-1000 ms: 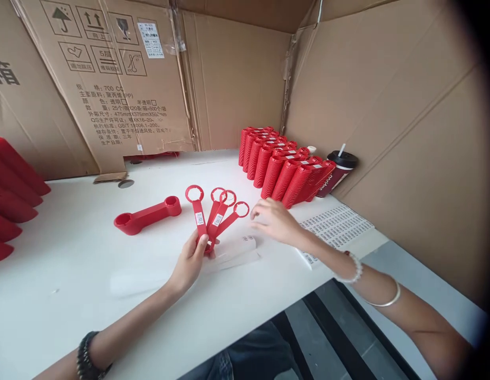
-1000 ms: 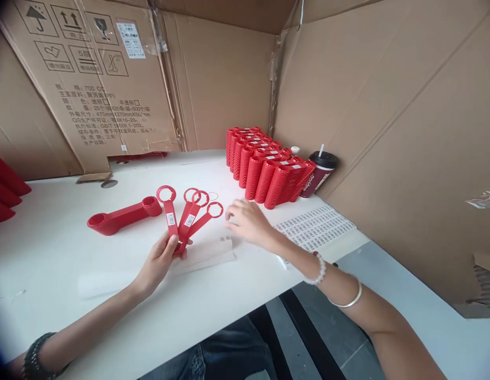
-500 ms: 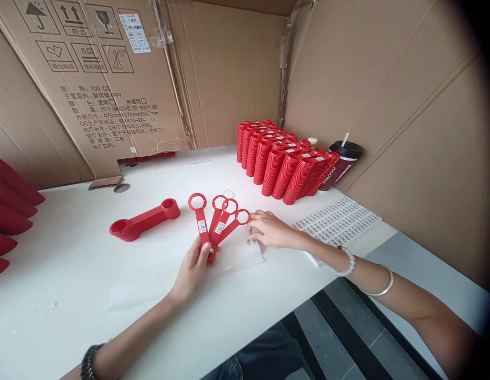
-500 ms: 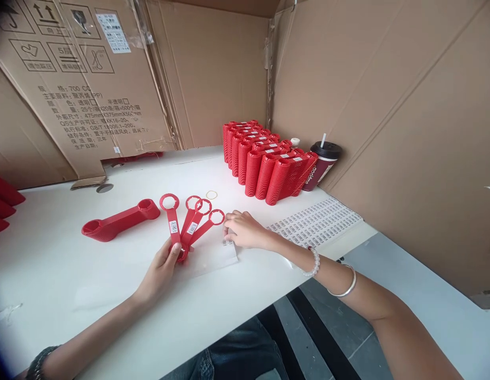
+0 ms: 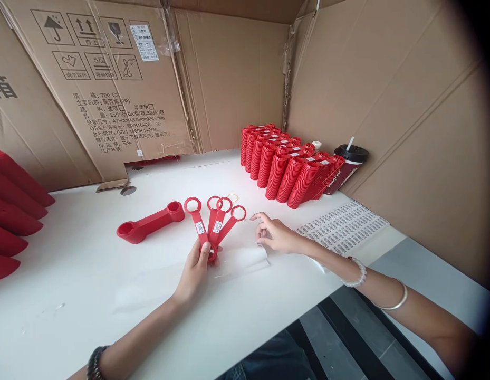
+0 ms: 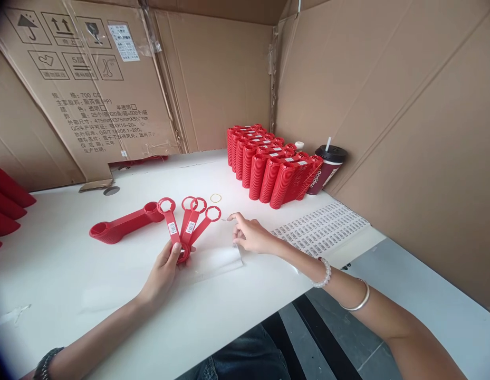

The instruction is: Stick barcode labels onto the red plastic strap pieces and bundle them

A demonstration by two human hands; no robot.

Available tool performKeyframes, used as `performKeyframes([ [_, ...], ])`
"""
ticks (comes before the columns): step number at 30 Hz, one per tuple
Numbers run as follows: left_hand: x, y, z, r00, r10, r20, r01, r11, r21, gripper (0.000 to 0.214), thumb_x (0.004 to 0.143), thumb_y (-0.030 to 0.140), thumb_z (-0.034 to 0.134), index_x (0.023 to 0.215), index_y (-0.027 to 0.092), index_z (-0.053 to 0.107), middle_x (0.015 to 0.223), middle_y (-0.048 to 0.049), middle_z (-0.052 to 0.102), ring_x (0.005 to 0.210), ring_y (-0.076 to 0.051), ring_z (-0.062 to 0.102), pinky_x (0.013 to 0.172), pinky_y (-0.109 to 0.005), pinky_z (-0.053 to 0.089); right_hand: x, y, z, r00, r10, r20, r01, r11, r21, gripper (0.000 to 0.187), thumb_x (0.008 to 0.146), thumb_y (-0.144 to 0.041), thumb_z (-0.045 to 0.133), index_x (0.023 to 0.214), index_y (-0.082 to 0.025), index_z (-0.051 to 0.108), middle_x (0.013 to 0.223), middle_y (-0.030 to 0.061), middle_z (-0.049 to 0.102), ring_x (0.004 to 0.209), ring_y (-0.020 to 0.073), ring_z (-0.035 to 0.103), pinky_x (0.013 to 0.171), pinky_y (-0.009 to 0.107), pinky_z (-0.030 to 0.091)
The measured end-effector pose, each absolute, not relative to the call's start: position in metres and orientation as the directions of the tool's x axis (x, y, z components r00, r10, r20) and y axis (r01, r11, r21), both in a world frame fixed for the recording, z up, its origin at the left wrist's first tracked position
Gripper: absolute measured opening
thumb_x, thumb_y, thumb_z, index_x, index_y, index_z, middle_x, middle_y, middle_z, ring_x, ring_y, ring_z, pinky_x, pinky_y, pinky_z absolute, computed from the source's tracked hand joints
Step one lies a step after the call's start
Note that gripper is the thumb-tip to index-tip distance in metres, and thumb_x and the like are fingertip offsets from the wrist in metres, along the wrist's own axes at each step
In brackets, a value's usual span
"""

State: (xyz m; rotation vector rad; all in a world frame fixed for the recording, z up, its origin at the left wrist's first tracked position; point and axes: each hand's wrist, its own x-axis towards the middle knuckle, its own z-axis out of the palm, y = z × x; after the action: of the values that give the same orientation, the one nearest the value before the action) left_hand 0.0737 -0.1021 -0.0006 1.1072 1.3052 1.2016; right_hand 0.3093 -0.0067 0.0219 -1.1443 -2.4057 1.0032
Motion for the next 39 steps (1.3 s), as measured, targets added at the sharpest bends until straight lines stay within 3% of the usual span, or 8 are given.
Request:
performKeyframes([
  [3,0.073,-0.101,-0.002,-0.082,0.993,-0.091,-0.042,0.088,0.995,0.041,0.089,0.058,0.041,0.09,0.019,0.053,0.09,-0.0038,0.057,0.067,-0.012,0.047,0.066,-0.028,0.042,0.317,0.002,0.031,-0.626,0.78,0.009,0.536,0.439,-0.721,0.034,0.083,-0.018,0.046,0.115,-0.022,0.035,0.085,0.0001,0.06,0.073,0.0149,0.054,0.075,0.032,0.043],
  [6,0.072,-0.1,-0.003,-0.086,0.99,-0.112,-0.111,0.102,0.989,0.041,0.088,0.059,0.043,0.091,0.02,0.053,0.09,-0.0036,0.057,0.066,-0.012,0.047,0.065,-0.027,0.043,0.316,0.014,0.055,-0.533,0.816,0.223,0.476,0.507,-0.718,0.028,0.086,-0.021,0.04,0.113,-0.022,0.032,0.085,0.0008,0.055,0.074,0.0158,0.051,0.08,0.036,0.043],
  [10,0.072,-0.101,-0.003,-0.102,0.987,-0.121,-0.16,0.103,0.982,0.04,0.088,0.058,0.045,0.091,0.02,0.053,0.091,-0.0031,0.057,0.066,-0.011,0.047,0.066,-0.027,0.043,0.277,0.027,0.093,-0.392,0.768,0.505,0.442,0.639,-0.629,0.06,0.081,-0.028,0.055,0.13,-0.023,0.021,0.102,0.0052,0.054,0.093,0.0188,0.051,0.093,0.04,0.039],
  [15,0.073,-0.103,-0.001,-0.126,0.987,-0.102,-0.178,0.079,0.981,0.039,0.088,0.058,0.045,0.091,0.02,0.052,0.091,-0.0029,0.057,0.066,-0.011,0.046,0.067,-0.027,0.044,0.21,0.034,0.108,-0.441,0.818,0.369,0.658,0.574,-0.488,0.092,0.068,-0.026,0.068,0.142,-0.023,0.014,0.115,0.012,0.055,0.105,0.0281,0.049,0.092,0.049,0.036],
  [17,0.073,-0.103,-0.001,-0.131,0.987,-0.096,-0.175,0.073,0.982,0.039,0.088,0.058,0.044,0.09,0.02,0.051,0.09,-0.0034,0.056,0.066,-0.012,0.045,0.067,-0.027,0.044,0.197,0.035,0.105,-0.443,0.828,0.344,0.697,0.56,-0.448,0.093,0.067,-0.023,0.067,0.143,-0.021,0.014,0.116,0.0133,0.054,0.106,0.0291,0.048,0.091,0.05,0.035],
  [24,0.073,-0.103,-0.003,-0.119,0.989,-0.085,-0.187,0.062,0.98,0.037,0.091,0.056,0.04,0.092,0.02,0.05,0.092,-0.0038,0.055,0.065,-0.011,0.044,0.065,-0.027,0.042,0.197,0.021,0.105,-0.444,0.735,0.513,0.691,0.645,-0.325,0.084,0.072,-0.017,0.058,0.144,-0.021,0.014,0.113,0.0116,0.057,0.102,0.0282,0.051,0.09,0.049,0.035],
  [31,0.073,-0.105,-0.001,-0.116,0.992,-0.057,-0.123,0.042,0.992,0.039,0.091,0.057,0.037,0.092,0.02,0.049,0.093,-0.0049,0.057,0.065,-0.012,0.045,0.065,-0.028,0.042,0.191,0.006,0.118,-0.455,0.691,0.561,0.645,0.691,-0.327,0.081,0.074,-0.015,0.054,0.144,-0.024,0.014,0.115,0.0109,0.056,0.105,0.0282,0.05,0.095,0.051,0.033],
  [39,0.076,-0.107,-0.001,-0.097,0.995,0.008,-0.047,-0.012,0.999,0.036,0.093,0.056,0.032,0.097,0.022,0.045,0.09,-0.0025,0.054,0.064,-0.012,0.043,0.063,-0.027,0.041,0.153,0.021,0.13,-0.59,0.673,0.446,0.639,0.727,-0.25,0.089,0.065,-0.009,0.056,0.144,-0.02,0.015,0.115,0.0133,0.055,0.107,0.0306,0.047,0.094,0.057,0.031],
])
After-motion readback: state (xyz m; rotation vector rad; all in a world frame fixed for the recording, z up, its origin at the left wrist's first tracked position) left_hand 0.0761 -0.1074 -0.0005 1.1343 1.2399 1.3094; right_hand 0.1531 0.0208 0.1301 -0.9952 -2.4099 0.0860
